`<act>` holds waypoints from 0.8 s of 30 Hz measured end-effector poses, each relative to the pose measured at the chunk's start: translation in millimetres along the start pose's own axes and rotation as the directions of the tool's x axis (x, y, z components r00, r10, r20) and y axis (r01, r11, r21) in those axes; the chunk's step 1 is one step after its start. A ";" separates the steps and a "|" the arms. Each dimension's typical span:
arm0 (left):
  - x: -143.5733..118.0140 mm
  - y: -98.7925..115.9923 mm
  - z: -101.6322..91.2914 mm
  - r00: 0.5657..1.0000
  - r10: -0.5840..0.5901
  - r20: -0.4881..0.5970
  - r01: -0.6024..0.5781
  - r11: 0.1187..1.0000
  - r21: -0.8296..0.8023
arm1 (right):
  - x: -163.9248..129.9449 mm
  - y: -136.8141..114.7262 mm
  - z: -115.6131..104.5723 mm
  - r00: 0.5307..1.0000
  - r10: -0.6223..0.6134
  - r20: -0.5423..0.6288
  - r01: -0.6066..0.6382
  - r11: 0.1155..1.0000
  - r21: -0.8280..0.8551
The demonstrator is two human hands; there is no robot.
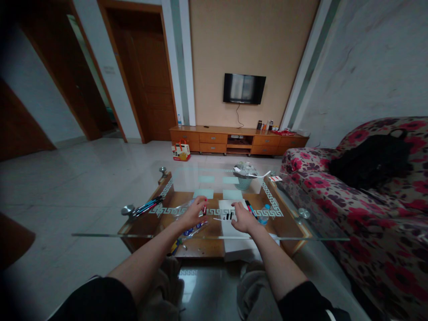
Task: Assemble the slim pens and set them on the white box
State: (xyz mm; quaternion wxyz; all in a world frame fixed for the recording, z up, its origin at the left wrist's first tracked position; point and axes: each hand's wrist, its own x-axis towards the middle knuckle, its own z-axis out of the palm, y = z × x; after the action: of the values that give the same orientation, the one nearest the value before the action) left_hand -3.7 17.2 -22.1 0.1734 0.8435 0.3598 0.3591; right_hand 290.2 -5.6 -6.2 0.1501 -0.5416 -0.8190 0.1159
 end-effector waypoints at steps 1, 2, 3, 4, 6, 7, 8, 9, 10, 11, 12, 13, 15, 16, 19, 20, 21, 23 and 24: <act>1.1 1.0 -0.1 0.999 -0.023 -0.035 0.023 1.000 -0.007 | -0.2 2.3 1.0 1.000 0.024 0.019 -0.024 1.000 0.000; 2.3 2.1 -0.2 0.996 -0.051 -0.070 0.050 0.999 -0.013 | -0.3 4.7 2.2 0.998 0.041 0.038 -0.041 0.999 -0.005; 3.5 3.3 -0.5 0.991 -0.084 -0.105 0.082 0.996 -0.022 | -0.4 6.9 3.5 0.997 0.052 0.053 -0.052 0.999 -0.013; 4.6 4.6 -0.9 0.983 -0.118 -0.138 0.115 0.993 -0.030 | -0.4 8.9 4.8 0.996 0.059 0.064 -0.058 0.998 -0.022; 6.6 7.4 -2.7 0.963 -0.177 -0.206 0.172 0.984 -0.042 | -0.4 12.1 6.8 0.995 0.064 0.071 -0.061 0.997 -0.037; 7.4 8.8 -4.0 0.950 -0.198 -0.242 0.193 0.980 -0.044 | -0.3 13.3 7.3 0.995 0.065 0.070 -0.063 0.997 -0.042; 8.2 10.3 -5.5 0.938 -0.210 -0.274 0.206 0.978 -0.042 | -0.1 14.3 7.5 0.995 0.067 0.069 -0.064 0.997 -0.043; 8.7 11.6 -7.0 0.929 -0.212 -0.303 0.211 0.977 -0.036 | 0.2 15.1 7.4 0.995 0.069 0.067 -0.066 0.997 -0.042; 9.2 12.8 -8.5 0.923 -0.206 -0.326 0.208 0.978 -0.027 | 0.6 15.8 7.2 0.996 0.069 0.064 -0.066 0.997 -0.039; 9.5 13.8 -9.7 0.918 -0.197 -0.343 0.204 0.979 -0.017 | 1.0 16.5 7.0 0.996 0.067 0.059 -0.065 0.997 -0.033; 9.6 14.6 -10.6 0.915 -0.190 -0.355 0.200 0.980 -0.010 | 1.5 17.2 6.9 0.997 0.062 0.050 -0.061 0.998 -0.026; 9.6 15.1 -11.2 0.913 -0.188 -0.362 0.199 0.980 -0.008 | 2.0 17.9 7.0 0.998 0.052 0.040 -0.052 0.998 -0.019; 9.2 15.2 -11.4 0.908 -0.201 -0.367 0.210 0.978 -0.016 | 3.1 19.2 8.1 0.999 0.027 0.024 -0.027 1.000 -0.008; 8.9 14.8 -11.1 0.907 -0.212 -0.365 0.219 0.975 -0.023 | 3.7 19.7 9.0 1.000 0.015 0.019 -0.015 1.000 -0.004; 7.8 12.3 -9.7 0.909 -0.235 -0.345 0.240 0.970 -0.030 | 5.6 20.3 12.9 1.000 -0.021 0.022 0.021 1.000 0.016; 7.5 11.2 -9.2 0.910 -0.239 -0.338 0.244 0.969 -0.029 | 6.3 20.3 14.2 0.999 -0.034 0.024 0.034 0.999 0.027; 7.3 10.2 -8.9 0.912 -0.242 -0.332 0.247 0.969 -0.028 | 7.1 20.3 15.6 0.999 -0.047 0.027 0.046 0.998 0.038; 7.0 8.5 -8.4 0.914 -0.245 -0.324 0.250 0.968 -0.027 | 8.9 20.3 18.0 0.997 -0.062 0.039 0.060 0.997 0.055; 6.8 7.9 -8.2 0.914 -0.244 -0.323 0.249 0.968 -0.026 | 9.8 20.4 19.0 0.997 -0.065 0.045 0.062 0.996 0.060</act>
State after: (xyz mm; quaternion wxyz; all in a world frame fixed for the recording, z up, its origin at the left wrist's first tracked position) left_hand -2.6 17.1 -8.8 0.1492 0.7223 0.4896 0.4651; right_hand 297.0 10.8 -29.8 0.1504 -0.5078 -0.8353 0.1476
